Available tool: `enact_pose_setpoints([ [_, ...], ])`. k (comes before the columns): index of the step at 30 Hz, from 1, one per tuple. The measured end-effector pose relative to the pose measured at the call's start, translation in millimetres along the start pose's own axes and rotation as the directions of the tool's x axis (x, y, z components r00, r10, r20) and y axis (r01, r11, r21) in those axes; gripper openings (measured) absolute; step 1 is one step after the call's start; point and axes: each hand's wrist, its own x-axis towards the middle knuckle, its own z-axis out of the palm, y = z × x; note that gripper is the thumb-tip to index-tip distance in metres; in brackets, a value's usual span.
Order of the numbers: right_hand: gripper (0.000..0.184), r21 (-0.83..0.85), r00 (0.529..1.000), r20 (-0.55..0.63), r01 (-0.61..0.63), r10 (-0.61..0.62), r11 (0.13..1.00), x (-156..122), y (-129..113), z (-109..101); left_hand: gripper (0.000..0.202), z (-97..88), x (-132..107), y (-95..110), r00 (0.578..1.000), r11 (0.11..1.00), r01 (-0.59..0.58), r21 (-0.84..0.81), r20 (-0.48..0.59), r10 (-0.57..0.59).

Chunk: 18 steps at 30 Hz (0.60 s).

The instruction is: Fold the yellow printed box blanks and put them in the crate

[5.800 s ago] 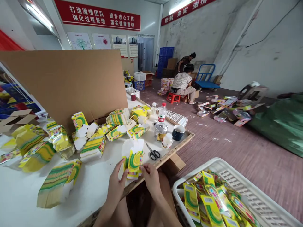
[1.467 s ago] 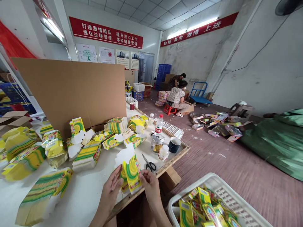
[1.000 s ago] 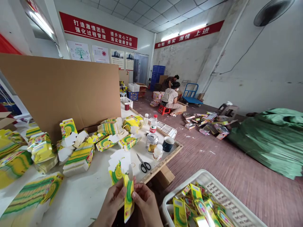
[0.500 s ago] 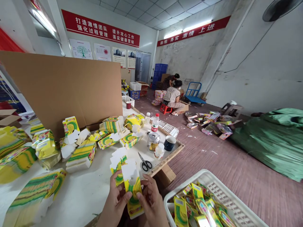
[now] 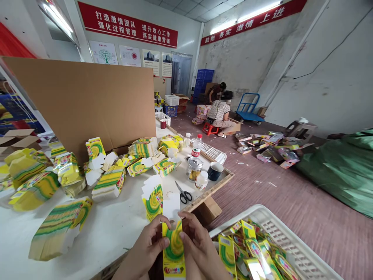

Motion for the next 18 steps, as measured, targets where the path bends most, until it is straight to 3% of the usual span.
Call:
enact_pose_setpoints([
  [3,0.023,-0.013,1.0,0.029,0.001,-0.001,1.0,2,-8,-1,0.034,-0.4,1,-2,1.0,1.0,-0.014,0.026,0.021,0.013],
  [5,0.025,-0.041,0.999,0.007,0.031,-0.031,0.999,4,-11,-1,0.034,1.1,2,-5,0.999,1.0,-0.024,-0.014,0.033,0.024],
  [8,0.022,-0.037,0.994,-0.089,0.066,-0.069,0.997,7,-6,1,0.065,5.0,3,-9,0.999,0.987,-0.03,-0.16,0.018,0.033],
  [10,0.025,0.021,0.986,-0.157,0.066,-0.062,0.998,8,-1,1,0.073,6.3,4,-9,1.0,0.984,-0.027,-0.173,0.007,0.029],
  [13,0.03,-0.009,0.974,-0.198,0.109,-0.109,0.994,10,1,-3,0.05,4.0,6,-8,0.999,0.999,-0.036,-0.039,-0.03,0.035],
  [15,0.029,-0.031,0.983,-0.149,0.107,-0.11,0.994,11,-2,-7,0.042,1.0,7,-10,0.995,0.997,-0.045,0.059,-0.084,0.05],
  [18,0.032,-0.039,0.999,-0.042,-0.033,0.032,0.999,11,-7,-7,0.041,-1.8,9,-16,0.991,0.983,-0.05,0.176,-0.115,0.071],
])
